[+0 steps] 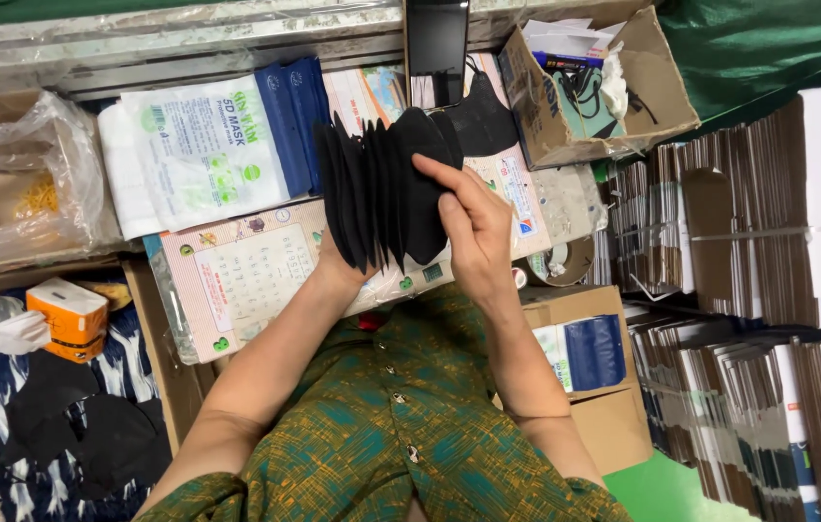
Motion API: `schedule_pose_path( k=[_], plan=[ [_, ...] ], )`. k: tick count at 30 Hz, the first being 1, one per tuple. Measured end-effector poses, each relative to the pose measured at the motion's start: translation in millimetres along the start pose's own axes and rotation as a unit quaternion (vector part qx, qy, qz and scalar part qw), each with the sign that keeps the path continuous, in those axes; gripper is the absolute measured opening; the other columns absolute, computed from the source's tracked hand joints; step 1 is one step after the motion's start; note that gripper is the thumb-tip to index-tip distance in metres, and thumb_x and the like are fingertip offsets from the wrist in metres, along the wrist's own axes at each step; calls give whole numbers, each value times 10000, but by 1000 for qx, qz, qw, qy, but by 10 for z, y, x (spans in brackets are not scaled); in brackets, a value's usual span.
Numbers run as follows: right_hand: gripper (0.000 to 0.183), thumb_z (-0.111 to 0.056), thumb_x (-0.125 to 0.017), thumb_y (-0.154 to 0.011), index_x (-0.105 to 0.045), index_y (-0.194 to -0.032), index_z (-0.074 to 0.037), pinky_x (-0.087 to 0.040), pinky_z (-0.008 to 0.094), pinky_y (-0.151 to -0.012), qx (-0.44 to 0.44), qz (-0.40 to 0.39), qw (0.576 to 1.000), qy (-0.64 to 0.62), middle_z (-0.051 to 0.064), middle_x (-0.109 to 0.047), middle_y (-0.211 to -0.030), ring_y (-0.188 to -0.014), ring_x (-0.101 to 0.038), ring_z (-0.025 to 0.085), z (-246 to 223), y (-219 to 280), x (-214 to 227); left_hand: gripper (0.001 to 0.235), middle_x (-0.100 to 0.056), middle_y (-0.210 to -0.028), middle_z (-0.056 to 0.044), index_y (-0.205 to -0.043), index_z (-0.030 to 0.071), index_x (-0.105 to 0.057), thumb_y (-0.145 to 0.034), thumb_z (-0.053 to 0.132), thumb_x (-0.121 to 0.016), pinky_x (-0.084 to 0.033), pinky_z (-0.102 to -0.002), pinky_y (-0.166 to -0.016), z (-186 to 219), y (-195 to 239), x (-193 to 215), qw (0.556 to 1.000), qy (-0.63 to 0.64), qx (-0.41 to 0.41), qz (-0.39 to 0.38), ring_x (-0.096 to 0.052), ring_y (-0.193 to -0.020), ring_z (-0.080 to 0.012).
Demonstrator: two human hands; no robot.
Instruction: The person packages black face masks by hand into blue and white plastic pouches at a conveyor belt workstation.
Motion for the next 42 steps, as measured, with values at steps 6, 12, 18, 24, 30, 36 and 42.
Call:
schedule_pose_path(
  k=[6, 12, 18, 24, 30, 36, 42],
  plan=[
    [557, -278, -770, -932, -613, -1383, 9, -518, 283, -978, 115, -36, 993, 3, 116, -679, -1153, -1063, -666, 182, -195, -5, -67, 430, -650, -1303, -144, -1388, 8, -538, -1101, 316, -451, -515, -402, -1082, -28, 16, -270, 996, -79, -31, -3, -642, -1198, -282],
    [677, -245, -871, -847, -586, -1395, 32, -537, 311, -1031, 102, -26, 994, 19, 135, -673, -1251, -1172, -667, 208, -107, -12, -129, 458, -691, -1164, -140, -1254, -3, -607, -1037, 387, -503, -584, -394, -952, -37, -30, -130, 998, -36, -6, 46, -699, -1055, -277],
    [556, -137, -796, -924, -575, -1403, 38, -532, 307, -1050, 72, -24, 997, -9, 118, -680, -1267, -1173, -662, 178, 62, 19, -135, 319, -729, -1120, -179, -1238, -76, -634, -1119, 191, -507, -604, -372, -909, -15, -149, 125, 999, -22, 18, -16, -732, -1009, -278],
    [570, 2, -649, -976, -438, -1504, -32, -498, 266, -978, 17, 12, 992, -126, 99, -650, -1270, -1122, -630, 131, 85, 8, -128, 412, -726, -1185, -160, -1261, -26, -642, -1060, 322, -550, -589, -389, -983, -132, -115, -185, 999, -23, 40, -7, -725, -1066, -265],
    [273, -4, -591, -1036, -686, -1292, -1, -452, 243, -822, 17, 36, 999, 5, 62, -626, -1106, -926, -573, 106, 388, 79, -11, 377, -710, -1202, -122, -1272, 24, -660, -1106, 352, -577, -570, -390, -998, -118, -242, 141, 999, -39, 22, -6, -696, -1098, -242],
    [348, -199, -638, -1011, -642, -1278, 24, -444, 276, -849, 104, 14, 992, 63, 74, -568, -1008, -951, -550, 155, 150, 29, -50, 347, -702, -1228, -99, -1263, 71, -655, -1066, 336, -548, -550, -407, -1032, -117, -205, 33, 997, -77, -10, 30, -690, -1123, -241],
    [368, -141, -746, -952, -611, -1244, 37, -494, 255, -877, 37, 2, 997, -74, 37, -625, -1097, -1001, -586, 109, 507, -24, 8, 381, -682, -1303, -94, -1314, 46, -635, -1053, 317, -580, -507, -411, -1093, -53, -200, -61, 981, -174, -77, 33, -647, -1213, -228]
  ],
)
Point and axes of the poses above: each hand's wrist, its own y-axis away from the middle knuckle, its own x-axis out of the back of the hand, z = x × y, the point moved 7 cm from there along -y, towards the middle knuckle
